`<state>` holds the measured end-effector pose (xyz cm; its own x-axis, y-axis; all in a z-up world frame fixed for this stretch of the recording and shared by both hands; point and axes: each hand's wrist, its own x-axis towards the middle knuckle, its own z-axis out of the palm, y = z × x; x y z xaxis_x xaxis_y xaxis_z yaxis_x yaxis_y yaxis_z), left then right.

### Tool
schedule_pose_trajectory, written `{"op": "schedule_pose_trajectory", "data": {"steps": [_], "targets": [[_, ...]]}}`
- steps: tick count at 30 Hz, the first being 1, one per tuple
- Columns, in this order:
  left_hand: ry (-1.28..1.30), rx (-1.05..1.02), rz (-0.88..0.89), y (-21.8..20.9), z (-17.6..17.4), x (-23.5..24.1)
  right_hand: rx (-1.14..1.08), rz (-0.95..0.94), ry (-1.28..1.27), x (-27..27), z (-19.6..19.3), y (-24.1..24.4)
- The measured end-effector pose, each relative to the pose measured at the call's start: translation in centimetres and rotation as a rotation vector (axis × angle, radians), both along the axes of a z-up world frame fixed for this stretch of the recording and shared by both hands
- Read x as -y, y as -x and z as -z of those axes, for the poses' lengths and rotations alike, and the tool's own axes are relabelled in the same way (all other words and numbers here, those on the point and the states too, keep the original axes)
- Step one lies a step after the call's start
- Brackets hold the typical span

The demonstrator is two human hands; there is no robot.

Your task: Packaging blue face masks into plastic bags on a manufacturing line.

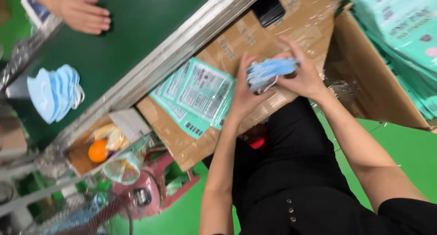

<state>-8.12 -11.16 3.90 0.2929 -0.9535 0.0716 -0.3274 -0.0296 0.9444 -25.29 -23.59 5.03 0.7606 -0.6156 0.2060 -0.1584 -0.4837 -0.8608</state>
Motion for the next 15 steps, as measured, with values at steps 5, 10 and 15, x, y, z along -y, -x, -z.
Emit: {"op": "schedule_pose_trajectory", "data": {"steps": [5,10,15], "targets": [[0.027,0.106,-0.027,-0.1,-0.7,0.0,0.156,-0.089,-0.216,0.1,0.1,-0.5],[-0.212,0.068,-0.08,0.2,0.0,-0.1,0.047,-0.135,-0.133,0.2,0.3,-0.2],[-0.081,-0.008,-0.159,0.3,1.0,-0.2,0.164,-0.067,-0.071,0.9,-1.5,-0.1]]}}
